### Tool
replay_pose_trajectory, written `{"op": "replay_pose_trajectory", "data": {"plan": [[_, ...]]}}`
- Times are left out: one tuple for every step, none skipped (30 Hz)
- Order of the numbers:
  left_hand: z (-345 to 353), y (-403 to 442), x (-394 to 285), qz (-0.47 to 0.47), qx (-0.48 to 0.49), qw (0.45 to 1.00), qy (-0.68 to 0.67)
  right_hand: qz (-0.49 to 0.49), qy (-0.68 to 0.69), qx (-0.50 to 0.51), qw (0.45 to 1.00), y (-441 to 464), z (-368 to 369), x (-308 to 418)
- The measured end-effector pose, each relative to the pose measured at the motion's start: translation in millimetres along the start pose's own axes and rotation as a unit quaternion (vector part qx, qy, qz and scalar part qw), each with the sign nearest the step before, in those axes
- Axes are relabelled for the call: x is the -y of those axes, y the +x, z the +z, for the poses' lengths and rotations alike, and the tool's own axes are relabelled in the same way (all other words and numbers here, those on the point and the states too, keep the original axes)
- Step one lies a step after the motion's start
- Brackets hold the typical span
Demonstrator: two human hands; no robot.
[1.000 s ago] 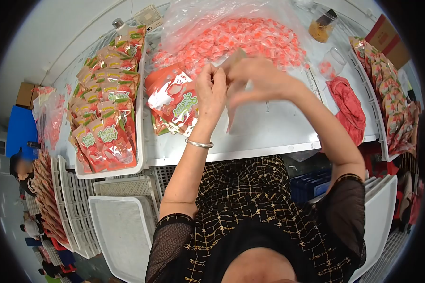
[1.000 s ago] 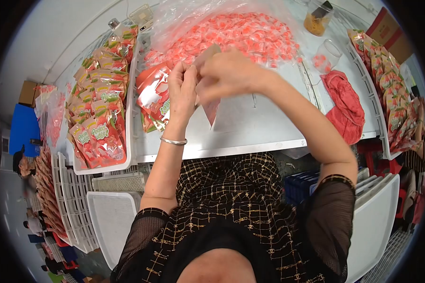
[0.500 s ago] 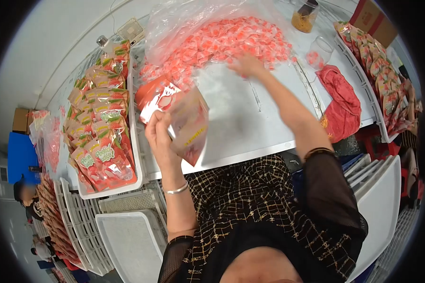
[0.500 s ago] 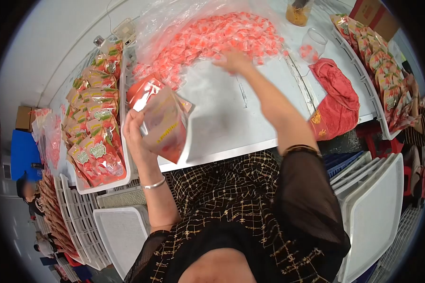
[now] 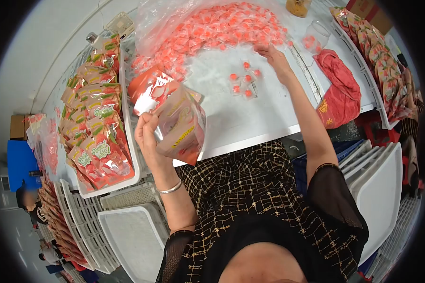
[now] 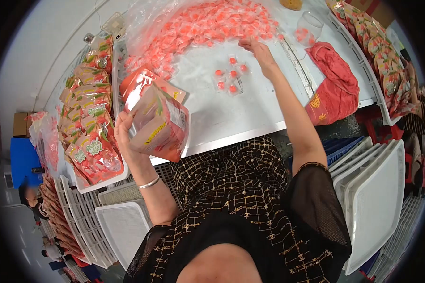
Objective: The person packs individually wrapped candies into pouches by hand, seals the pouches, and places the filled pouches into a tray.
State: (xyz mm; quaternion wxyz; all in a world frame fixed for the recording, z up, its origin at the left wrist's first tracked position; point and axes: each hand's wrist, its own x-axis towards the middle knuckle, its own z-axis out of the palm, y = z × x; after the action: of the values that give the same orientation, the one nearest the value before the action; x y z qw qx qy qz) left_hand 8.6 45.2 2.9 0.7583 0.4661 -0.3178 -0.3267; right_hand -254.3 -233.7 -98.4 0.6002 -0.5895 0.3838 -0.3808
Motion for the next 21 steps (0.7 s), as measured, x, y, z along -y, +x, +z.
{"op": "replay_pose_trajectory", "data": {"plan": [[0,-1,-1,0.000,-0.003,1.000,0.001,0.000,0.001,-0.001,1.000,3,1,-12],[3,-3,-2,-0.002,-0.002,1.000,0.001,-0.051,-0.090,0.003,0.995,6,4,-34],[7,-4,-3,-0.005,-0.010,1.000,0.005,-0.103,-0.180,0.008,0.978,8,4,-45],[11,-5,-3,-0.008,-0.018,1.000,0.010,-0.103,-0.181,0.008,0.978,2,15,-43],[12,-6,-1,-0.009,-0.019,1.000,0.011,-0.152,-0.396,-0.017,0.905,-10,40,-38],[13,-6,0,-0.010,-0.012,1.000,0.015,-0.193,-0.588,-0.042,0.784,-23,61,-36],[14,-5,0,-0.009,-0.005,1.000,0.019,-0.194,-0.586,-0.043,0.785,-34,76,-35],[15,-4,-1,-0.008,-0.004,1.000,0.021,-0.243,-0.610,-0.019,0.754,-43,88,-35],[14,-3,-4,-0.017,0.002,1.000,-0.003,-0.291,-0.631,0.004,0.719,-47,95,-36],[14,-3,-5,-0.025,0.008,0.999,-0.030,-0.293,-0.630,0.004,0.719,-46,97,-41],[16,-1,-6,-0.023,0.006,0.999,-0.031,-0.286,-0.613,0.033,0.736,-44,99,-47],[18,1,-7,-0.026,0.001,0.999,-0.026,-0.280,-0.594,0.063,0.751,-41,102,-52],[20,4,-9,-0.030,-0.006,0.999,-0.021,-0.284,-0.594,0.065,0.750,-38,103,-56],[28,5,-10,-0.027,-0.010,0.999,-0.021,-0.279,-0.580,0.026,0.765,-35,103,-60],[40,7,-9,-0.034,-0.018,0.999,0.001,-0.273,-0.565,-0.013,0.778,-33,100,-63],[49,11,-7,-0.040,-0.027,0.999,0.020,-0.279,-0.565,-0.011,0.777,-25,92,-61],[51,19,2,-0.024,0.014,0.999,0.015,-0.203,-0.420,-0.068,0.882,-13,81,-56],[53,24,6,-0.016,0.008,1.000,0.013,-0.119,-0.259,-0.119,0.951,-2,77,-53],[61,27,6,-0.031,0.047,0.995,0.085,-0.080,-0.104,-0.120,0.984,-3,77,-19],[69,31,7,-0.047,0.085,0.983,0.158,-0.034,0.054,-0.117,0.991,-13,79,37],[76,37,14,-0.044,0.081,0.983,0.157,-0.067,0.138,-0.099,0.983,-25,84,85]]}}
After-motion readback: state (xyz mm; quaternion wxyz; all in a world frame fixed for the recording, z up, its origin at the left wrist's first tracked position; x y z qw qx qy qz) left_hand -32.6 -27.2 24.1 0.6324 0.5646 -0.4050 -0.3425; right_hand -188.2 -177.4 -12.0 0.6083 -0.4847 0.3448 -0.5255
